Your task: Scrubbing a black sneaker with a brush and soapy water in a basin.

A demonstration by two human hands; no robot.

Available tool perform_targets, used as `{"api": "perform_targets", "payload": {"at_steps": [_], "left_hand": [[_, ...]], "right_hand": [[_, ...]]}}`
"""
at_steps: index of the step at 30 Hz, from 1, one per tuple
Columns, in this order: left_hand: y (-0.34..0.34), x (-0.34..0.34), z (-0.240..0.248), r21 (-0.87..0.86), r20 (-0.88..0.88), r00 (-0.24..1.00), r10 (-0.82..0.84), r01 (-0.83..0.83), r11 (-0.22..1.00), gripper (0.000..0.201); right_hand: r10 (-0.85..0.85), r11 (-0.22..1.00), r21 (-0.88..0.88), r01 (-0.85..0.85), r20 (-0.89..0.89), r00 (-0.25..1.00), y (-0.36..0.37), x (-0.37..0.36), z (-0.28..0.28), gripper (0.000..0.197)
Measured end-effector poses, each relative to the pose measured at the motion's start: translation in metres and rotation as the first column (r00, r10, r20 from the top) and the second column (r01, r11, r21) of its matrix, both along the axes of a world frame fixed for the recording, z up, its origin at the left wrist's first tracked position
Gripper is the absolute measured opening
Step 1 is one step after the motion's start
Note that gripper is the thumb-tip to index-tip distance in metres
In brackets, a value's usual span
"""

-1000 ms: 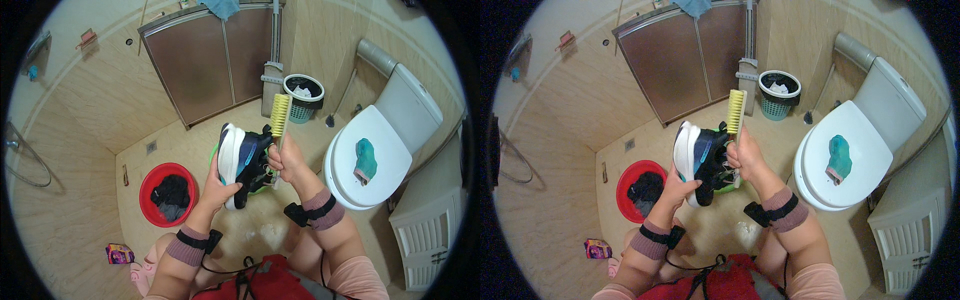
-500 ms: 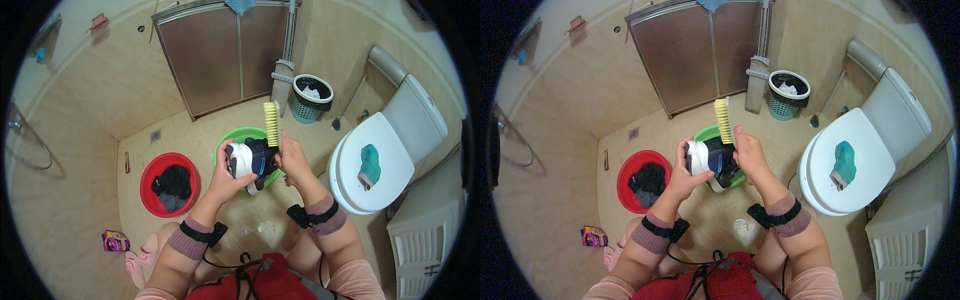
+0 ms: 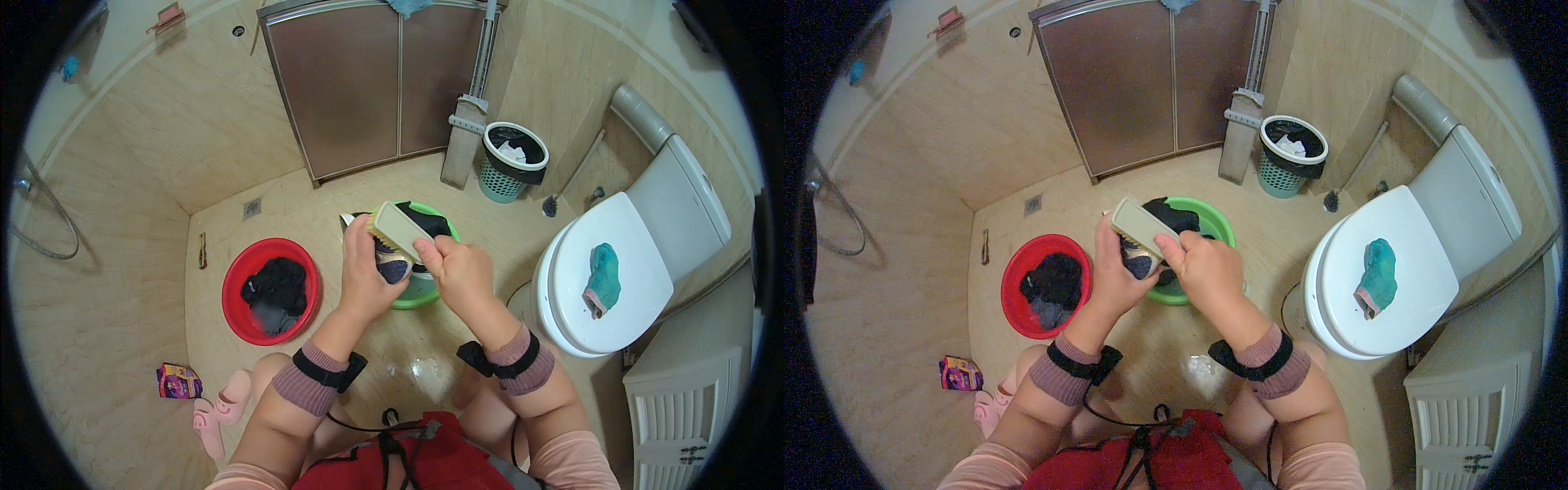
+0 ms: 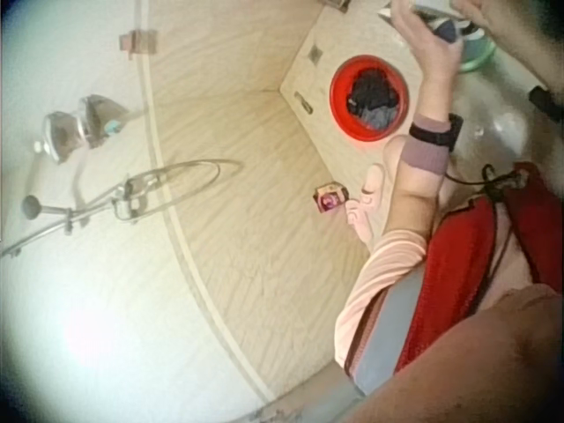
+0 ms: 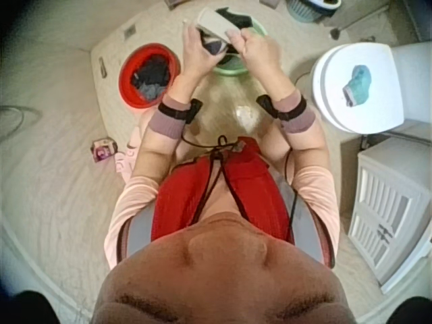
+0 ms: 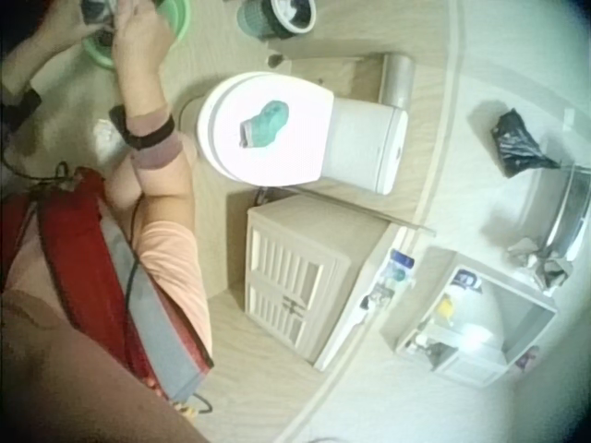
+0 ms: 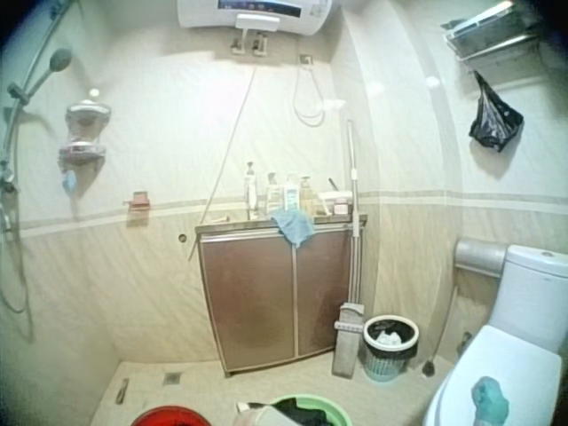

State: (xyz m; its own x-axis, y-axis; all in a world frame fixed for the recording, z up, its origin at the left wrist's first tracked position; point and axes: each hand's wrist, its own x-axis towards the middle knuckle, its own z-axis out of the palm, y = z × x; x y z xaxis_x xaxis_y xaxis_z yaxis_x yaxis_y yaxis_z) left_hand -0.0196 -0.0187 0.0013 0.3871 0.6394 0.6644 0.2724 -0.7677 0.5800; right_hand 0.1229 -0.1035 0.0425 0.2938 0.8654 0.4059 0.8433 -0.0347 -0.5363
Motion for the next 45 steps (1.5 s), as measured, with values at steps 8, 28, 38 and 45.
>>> {"api": "perform_targets", "payload": {"at_steps": [8, 28, 38, 45], "left_hand": [[0.001, -0.005, 0.012, -0.040, 0.049, 0.998, -0.035, 0.037, 0.998, 0.086], [0.000, 0.006, -0.006, -0.670, 0.416, 0.908, 0.035, 0.280, 0.687, 0.085], [-0.010, 0.016, -0.001, -0.418, 0.199, 0.980, 0.009, 0.076, 0.905, 0.082], [-0.007, 0.020, 0.008, -0.639, 0.702, 0.678, 0.218, 0.735, -0.226, 0.078]], "right_hand": [[-0.209, 0.975, -0.053, 0.216, 0.109, 0.972, 0.024, 0.046, -0.026, 0.060], [-0.191, 0.974, -0.134, 0.181, -0.071, 0.979, 0.041, 0.060, -0.022, 0.060], [0.023, 0.986, 0.022, -0.164, -1.000, 0.000, 0.036, 0.031, -0.010, 0.045], [0.248, 0.964, 0.252, 0.088, -0.967, 0.053, 0.033, 0.022, 0.005, 0.017]]}}
